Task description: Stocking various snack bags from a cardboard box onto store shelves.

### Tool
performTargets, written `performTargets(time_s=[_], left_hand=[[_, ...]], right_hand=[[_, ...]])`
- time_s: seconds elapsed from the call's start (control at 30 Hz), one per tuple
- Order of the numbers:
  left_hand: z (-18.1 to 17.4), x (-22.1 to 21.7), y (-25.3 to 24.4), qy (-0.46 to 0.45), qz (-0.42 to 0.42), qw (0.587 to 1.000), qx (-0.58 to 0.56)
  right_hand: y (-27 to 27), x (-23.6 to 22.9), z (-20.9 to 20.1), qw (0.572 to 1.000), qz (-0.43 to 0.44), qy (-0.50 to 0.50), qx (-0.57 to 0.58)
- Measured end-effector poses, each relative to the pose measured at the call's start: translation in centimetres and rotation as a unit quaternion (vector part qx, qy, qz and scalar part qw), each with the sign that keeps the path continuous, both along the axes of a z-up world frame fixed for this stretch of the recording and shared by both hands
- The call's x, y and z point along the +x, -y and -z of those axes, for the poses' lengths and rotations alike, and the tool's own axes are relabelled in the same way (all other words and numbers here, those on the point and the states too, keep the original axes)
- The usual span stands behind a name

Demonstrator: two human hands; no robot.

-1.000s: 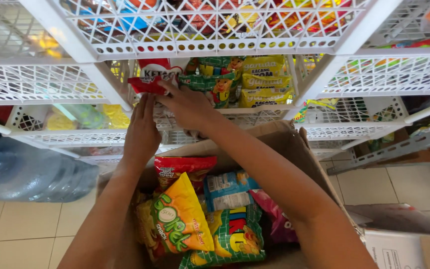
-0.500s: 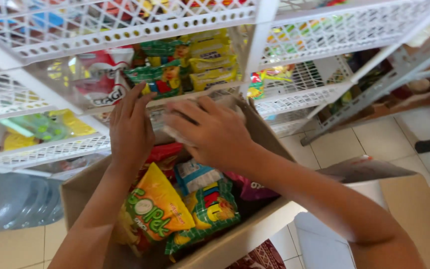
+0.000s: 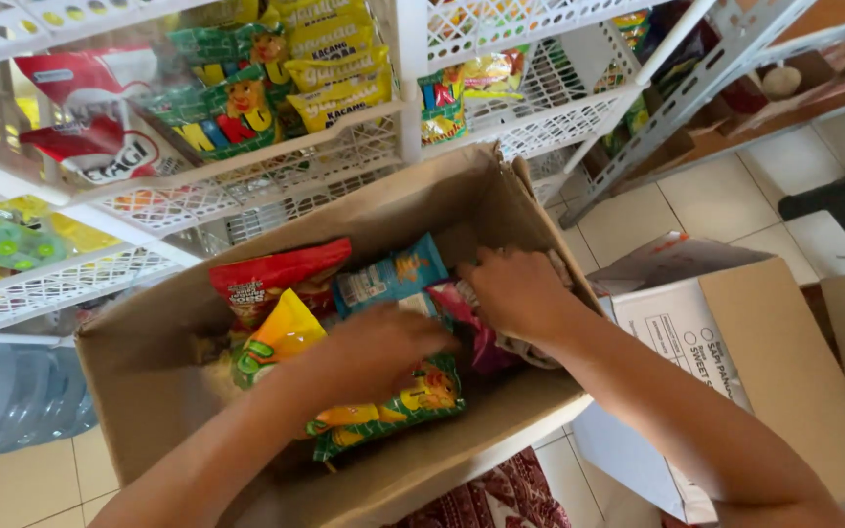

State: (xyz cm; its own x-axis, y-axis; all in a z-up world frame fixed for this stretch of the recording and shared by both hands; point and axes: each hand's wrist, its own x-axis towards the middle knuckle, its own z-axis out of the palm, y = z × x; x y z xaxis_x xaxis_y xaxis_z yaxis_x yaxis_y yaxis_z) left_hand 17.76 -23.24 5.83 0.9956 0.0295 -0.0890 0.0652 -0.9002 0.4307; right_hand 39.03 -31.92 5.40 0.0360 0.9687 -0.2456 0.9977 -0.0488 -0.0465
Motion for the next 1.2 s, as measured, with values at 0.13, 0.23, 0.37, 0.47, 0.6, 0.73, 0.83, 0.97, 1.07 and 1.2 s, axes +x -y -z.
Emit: performTargets(time_s=[0.13,0.23,0.37,0.47,0.6,0.73,0.83,0.97,1.07,1.2], left_hand=[[0.3,0.3,2.9,-0.093,0.136,0.981,-0.099],[-1.0,0.7,3.6,-0.227,0.097,0.968,-0.030],[0.8,-0.8,2.6,-0.148,0.043,0.987,-0.042],[-1.8,-2.1,1.3,-0.149,-0.018,0.985,-0.079],[-8.0,-4.0,-0.8,0.051,-0.105,0.973,-0.199],[-8.6,-6.4,-3.5,0.315,-0.179,0.833,-0.417],[-8.3,-6.1,-4.2,0.409,-0.219,0.793,-0.395],[-8.1,-6.3,-4.1,0.413,-0.235,0.793,-0.381],[-7.5,-6.6,-4.3,0.445,-0.275,0.686,-0.506],[-6.6,-6.7,-4.8,0.535,-0.305,0.680,-0.397]], right_hand=[[0.1,0.6,1.3,0.999,-0.024,0.033,0.031],[0.4,0.2,1.7,0.998,-0.031,0.031,0.055],[0.0,-1.0,-0.5,0.995,-0.042,0.039,0.078],[-0.1,-2.4,-4.3,0.995,-0.013,-0.032,0.093],[-0.2,-2.7,-7.2,0.873,-0.049,-0.247,0.417],[-1.6,-2.5,-8.7,0.744,-0.077,-0.360,0.558],[-3.0,-4.9,-10.6,0.728,-0.165,-0.408,0.527],[-5.0,-7.9,-11.4,0.781,-0.226,-0.298,0.501],[-7.9,-8.2,-11.1,0.783,-0.252,-0.298,0.485],[-11.0,-8.1,-10.6,0.762,-0.177,-0.360,0.508]])
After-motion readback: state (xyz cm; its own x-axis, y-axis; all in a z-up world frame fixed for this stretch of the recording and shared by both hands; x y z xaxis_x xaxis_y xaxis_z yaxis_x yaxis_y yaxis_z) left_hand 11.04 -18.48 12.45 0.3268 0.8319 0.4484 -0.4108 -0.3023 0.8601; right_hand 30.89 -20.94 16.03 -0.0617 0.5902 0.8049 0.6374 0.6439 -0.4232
